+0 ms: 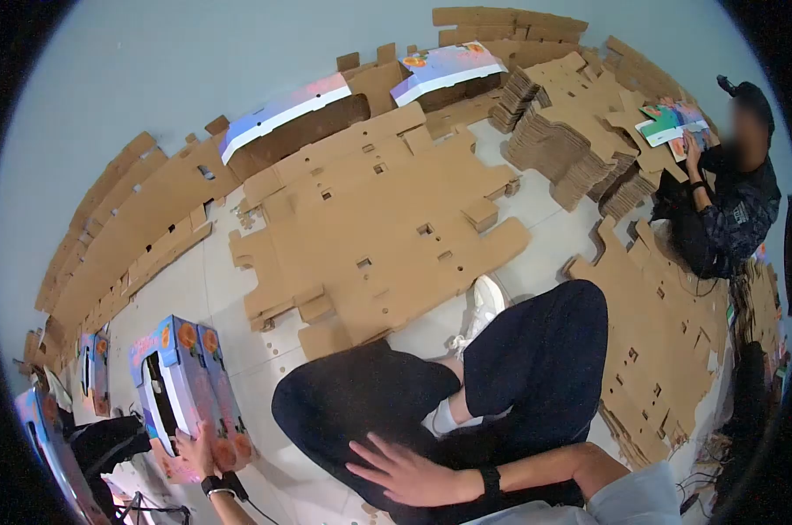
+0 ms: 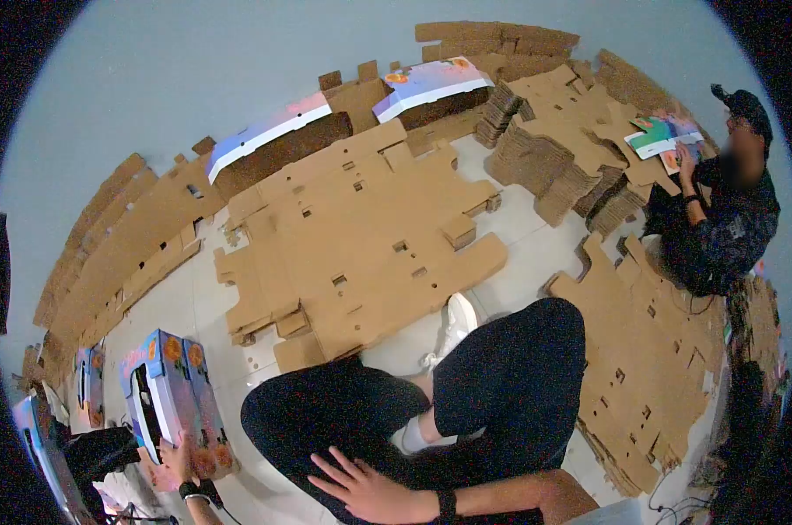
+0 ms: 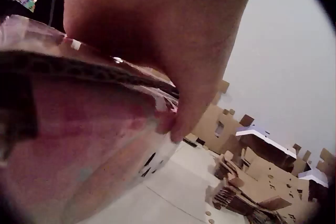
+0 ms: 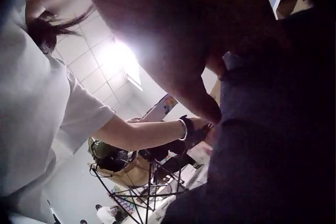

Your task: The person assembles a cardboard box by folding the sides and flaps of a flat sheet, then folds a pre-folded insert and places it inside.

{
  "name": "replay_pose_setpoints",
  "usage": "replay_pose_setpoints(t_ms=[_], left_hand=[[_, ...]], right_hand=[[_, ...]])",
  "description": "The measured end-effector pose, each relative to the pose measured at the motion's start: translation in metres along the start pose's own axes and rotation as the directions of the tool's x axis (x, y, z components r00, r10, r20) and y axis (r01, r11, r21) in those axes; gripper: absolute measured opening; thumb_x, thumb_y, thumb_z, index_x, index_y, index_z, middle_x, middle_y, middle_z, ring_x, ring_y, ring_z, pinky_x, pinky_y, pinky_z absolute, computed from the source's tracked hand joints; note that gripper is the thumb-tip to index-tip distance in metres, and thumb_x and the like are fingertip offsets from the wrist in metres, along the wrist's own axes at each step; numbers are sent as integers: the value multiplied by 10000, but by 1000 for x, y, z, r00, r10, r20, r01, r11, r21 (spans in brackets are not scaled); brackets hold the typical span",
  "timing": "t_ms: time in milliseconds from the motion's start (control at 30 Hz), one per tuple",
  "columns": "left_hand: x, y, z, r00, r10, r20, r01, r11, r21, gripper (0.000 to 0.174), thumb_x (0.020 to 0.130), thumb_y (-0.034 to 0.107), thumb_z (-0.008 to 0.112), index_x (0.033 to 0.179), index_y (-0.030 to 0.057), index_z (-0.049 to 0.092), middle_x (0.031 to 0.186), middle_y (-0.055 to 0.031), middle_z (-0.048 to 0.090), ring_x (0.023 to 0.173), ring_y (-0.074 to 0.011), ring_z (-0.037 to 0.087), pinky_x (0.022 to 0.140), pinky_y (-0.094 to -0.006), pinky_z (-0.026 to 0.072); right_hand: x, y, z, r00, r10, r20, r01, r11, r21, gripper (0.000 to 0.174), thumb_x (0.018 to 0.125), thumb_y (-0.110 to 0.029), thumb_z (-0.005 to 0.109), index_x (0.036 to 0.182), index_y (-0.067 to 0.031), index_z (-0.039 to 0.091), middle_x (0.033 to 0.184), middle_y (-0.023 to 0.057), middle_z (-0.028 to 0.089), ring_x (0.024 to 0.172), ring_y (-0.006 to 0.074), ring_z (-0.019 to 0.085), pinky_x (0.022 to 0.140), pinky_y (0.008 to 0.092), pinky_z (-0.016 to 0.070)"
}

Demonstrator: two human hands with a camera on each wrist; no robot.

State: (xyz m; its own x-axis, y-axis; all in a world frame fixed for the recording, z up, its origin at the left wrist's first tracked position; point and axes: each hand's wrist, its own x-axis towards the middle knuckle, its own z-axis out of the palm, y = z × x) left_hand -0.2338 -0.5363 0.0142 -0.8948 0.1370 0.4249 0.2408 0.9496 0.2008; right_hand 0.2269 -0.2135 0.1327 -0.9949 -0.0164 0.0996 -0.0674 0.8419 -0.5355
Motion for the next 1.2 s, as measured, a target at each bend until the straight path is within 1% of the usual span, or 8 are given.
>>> replay_pose_setpoints(t_ms=[300, 600, 767, 967, 1000, 1100, 1133, 1200], left_hand=[[-54, 136, -76, 993, -102, 67, 100, 995, 29, 831, 612, 297, 798, 1325, 79, 430, 1211, -236, 497, 1090, -376, 494, 946, -444, 390], [-41, 302, -141, 878, 478, 1, -444, 817, -366, 854, 524, 179, 821, 1290, 99, 452, 1188, -188, 446, 1133, -370, 422, 965, -456, 351], [-36, 438, -154, 695, 708, -129, -689, 602, -405, 746, 569, 212, 798, 1231, 86, 478, 1149, -197, 469, 1099, -364, 430, 952, -455, 354], [-105, 551, -91, 496, 856, -146, -713, 306, -631, 678, 617, 266, 773, 1216, 90, 505, 1076, -208, 515, 964, -382, 491, 850, -474, 403], [-110, 556, -77, 285, 952, -109, -855, 202, -479, 599, 675, 243, 738, 1208, 90, 513, 1141, -204, 517, 980, -371, 511, 854, -480, 411], [-113, 536, -8, 159, 979, 124, -555, 193, -809, 553, 781, 356, 698, 1200, 46, 513, 1162, -189, 536, 1106, -346, 503, 962, -427, 397], [-95, 541, -44, 103, 964, 246, -145, 259, -955, 499, 816, 344, 679, 1188, 45, 532, 1231, -152, 534, 1187, -295, 477, 994, -380, 386], [-58, 494, 3, 368, 882, 294, -105, 354, -929, 471, 805, 304, 700, 1168, 43, 550, 1181, -109, 574, 1116, -233, 530, 949, -348, 418]], right_hand=[[-13, 33, -14, 984, -159, 86, 163, 986, -36, 679, 808, -247, 605, 1406, -65, 337, 1516, 165, 170, 1365, 397, 216, 988, 450, 405], [-14, 89, -69, 969, -245, 11, 240, 957, 166, 473, 887, -214, 529, 1323, -59, 429, 1378, 137, 418, 1116, 275, 529, 969, 386, 397], [-13, 124, -142, 954, 158, -255, -75, 948, 310, 573, 910, -238, 539, 1408, -65, 316, 1370, 172, 426, 1196, 308, 478, 1023, 393, 372], [8, 255, -142, 583, 722, -372, -350, 637, 687, 659, 922, -331, 539, 1413, 10, 261, 1375, 219, 417, 1269, 324, 421, 1036, 365, 339], [4, 280, -135, 606, 713, -354, -365, 644, 672, 667, 917, -340, 540, 1407, 19, 264, 1360, 230, 430, 1255, 337, 433, 1031, 370, 342], [-16, 313, -123, 622, 698, -355, -478, 698, 533, 639, 899, -334, 547, 1366, 43, 326, 1302, 265, 475, 1212, 365, 469, 1020, 379, 354], [-20, 309, -127, 652, 711, -263, -562, 687, 461, 606, 893, -326, 551, 1338, 45, 371, 1282, 264, 493, 1197, 365, 481, 1009, 383, 366], [-21, 313, -119, 713, 680, -174, -570, 705, 421, 480, 875, -305, 559, 1231, 13, 511, 1157, 242, 583, 1086, 357, 560, 914, 396, 441]])
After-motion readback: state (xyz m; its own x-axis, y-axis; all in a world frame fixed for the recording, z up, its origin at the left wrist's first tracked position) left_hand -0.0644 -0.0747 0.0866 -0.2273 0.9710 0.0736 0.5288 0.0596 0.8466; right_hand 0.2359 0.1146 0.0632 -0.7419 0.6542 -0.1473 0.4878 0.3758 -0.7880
